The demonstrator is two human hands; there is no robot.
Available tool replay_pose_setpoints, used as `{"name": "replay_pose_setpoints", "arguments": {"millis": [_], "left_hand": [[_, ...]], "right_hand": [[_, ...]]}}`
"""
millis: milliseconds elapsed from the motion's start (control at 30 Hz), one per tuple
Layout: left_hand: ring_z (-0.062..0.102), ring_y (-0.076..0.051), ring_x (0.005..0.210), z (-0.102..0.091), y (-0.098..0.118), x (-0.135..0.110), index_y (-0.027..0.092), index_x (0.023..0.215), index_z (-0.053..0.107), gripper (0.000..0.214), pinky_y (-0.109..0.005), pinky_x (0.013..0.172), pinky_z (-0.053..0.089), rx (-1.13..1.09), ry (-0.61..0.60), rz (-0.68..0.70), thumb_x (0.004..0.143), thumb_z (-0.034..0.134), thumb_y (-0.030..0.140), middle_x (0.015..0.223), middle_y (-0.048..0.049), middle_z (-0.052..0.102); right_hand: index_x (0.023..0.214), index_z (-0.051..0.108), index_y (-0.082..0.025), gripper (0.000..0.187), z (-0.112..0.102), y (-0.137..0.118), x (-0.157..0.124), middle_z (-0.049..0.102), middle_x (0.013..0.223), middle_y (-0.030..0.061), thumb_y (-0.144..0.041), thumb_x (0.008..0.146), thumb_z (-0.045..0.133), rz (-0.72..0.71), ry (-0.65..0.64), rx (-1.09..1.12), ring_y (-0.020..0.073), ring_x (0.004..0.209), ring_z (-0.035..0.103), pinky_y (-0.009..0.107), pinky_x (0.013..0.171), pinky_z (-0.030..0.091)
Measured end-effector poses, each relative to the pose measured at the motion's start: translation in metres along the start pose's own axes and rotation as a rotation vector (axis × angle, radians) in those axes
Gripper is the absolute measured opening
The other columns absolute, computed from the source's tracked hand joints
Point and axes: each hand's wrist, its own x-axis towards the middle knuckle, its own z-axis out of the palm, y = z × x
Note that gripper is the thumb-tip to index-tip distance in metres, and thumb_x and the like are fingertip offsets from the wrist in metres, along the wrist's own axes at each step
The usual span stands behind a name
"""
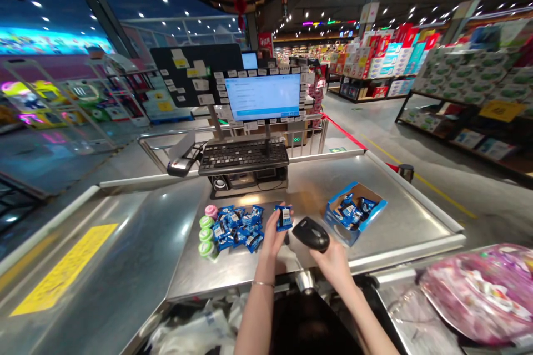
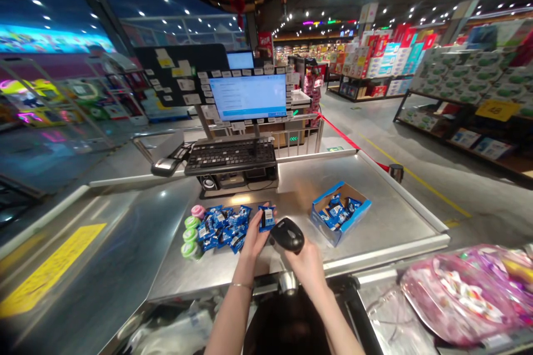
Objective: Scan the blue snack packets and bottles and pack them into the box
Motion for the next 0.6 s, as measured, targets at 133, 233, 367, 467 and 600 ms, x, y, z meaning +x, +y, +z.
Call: {"name": "replay_pose_setpoints", "arguments": {"millis": [133, 233, 367, 467, 600], "left_hand": [[0.065, -0.021, 0.1, 0.0, -0.001, 0.002, 0.018, 0.121, 0.059, 0.043, -0.034, 0.086, 0.051, -0.009, 0.026, -0.004, 0.082, 0.065, 0.035, 0.12, -0.0112, 0.064], [0.065, -0.02, 0.099, 0.001, -0.001, 0.001, 0.018, 0.12, 0.06, 0.041, -0.033, 0.085, 0.051, -0.018, 0.026, -0.009, 0.082, 0.065, 0.033, 0.12, -0.0113, 0.064], [0.065, -0.019, 0.096, -0.001, -0.002, -0.001, 0.018, 0.12, 0.06, 0.044, -0.033, 0.085, 0.05, 0.03, 0.001, 0.005, 0.08, 0.066, 0.036, 0.121, -0.0111, 0.063], [0.063, -0.02, 0.099, -0.011, 0.003, 0.003, 0.019, 0.119, 0.061, 0.045, -0.034, 0.087, 0.047, 0.224, 0.084, 0.115, 0.079, 0.065, 0.04, 0.119, -0.0104, 0.064], [0.056, -0.024, 0.107, -0.034, 0.027, 0.018, 0.02, 0.101, 0.069, 0.029, -0.038, 0.096, 0.04, 0.893, 0.431, 0.462, 0.076, 0.065, 0.034, 0.109, -0.0095, 0.064]], "right_hand": [[0.094, 0.069, -0.018, 0.03, -0.002, -0.002, -0.001, 0.075, 0.083, 0.0097, -0.03, 0.068, 0.06, 0.016, 0.023, -0.016, 0.031, 0.084, 0.07, 0.037, 0.073, 0.053], [0.097, 0.069, -0.018, 0.033, -0.004, -0.004, -0.001, 0.075, 0.082, 0.0094, -0.032, 0.067, 0.061, 0.035, 0.032, -0.019, 0.0313, 0.084, 0.07, 0.038, 0.073, 0.053], [0.095, 0.07, -0.018, 0.033, -0.005, -0.008, -0.001, 0.075, 0.08, 0.0091, -0.032, 0.066, 0.062, 0.03, 0.052, 0.022, 0.0307, 0.082, 0.071, 0.036, 0.071, 0.054], [0.091, 0.071, -0.019, 0.03, -0.005, -0.008, -0.001, 0.075, 0.078, 0.0078, -0.032, 0.065, 0.063, 0.007, 0.064, 0.061, 0.0289, 0.078, 0.071, 0.035, 0.069, 0.054], [0.088, 0.071, -0.019, 0.028, -0.006, -0.004, -0.001, 0.074, 0.074, 0.0057, -0.032, 0.065, 0.062, 0.009, 0.064, 0.053, 0.0274, 0.075, 0.07, 0.034, 0.067, 0.053]]}}
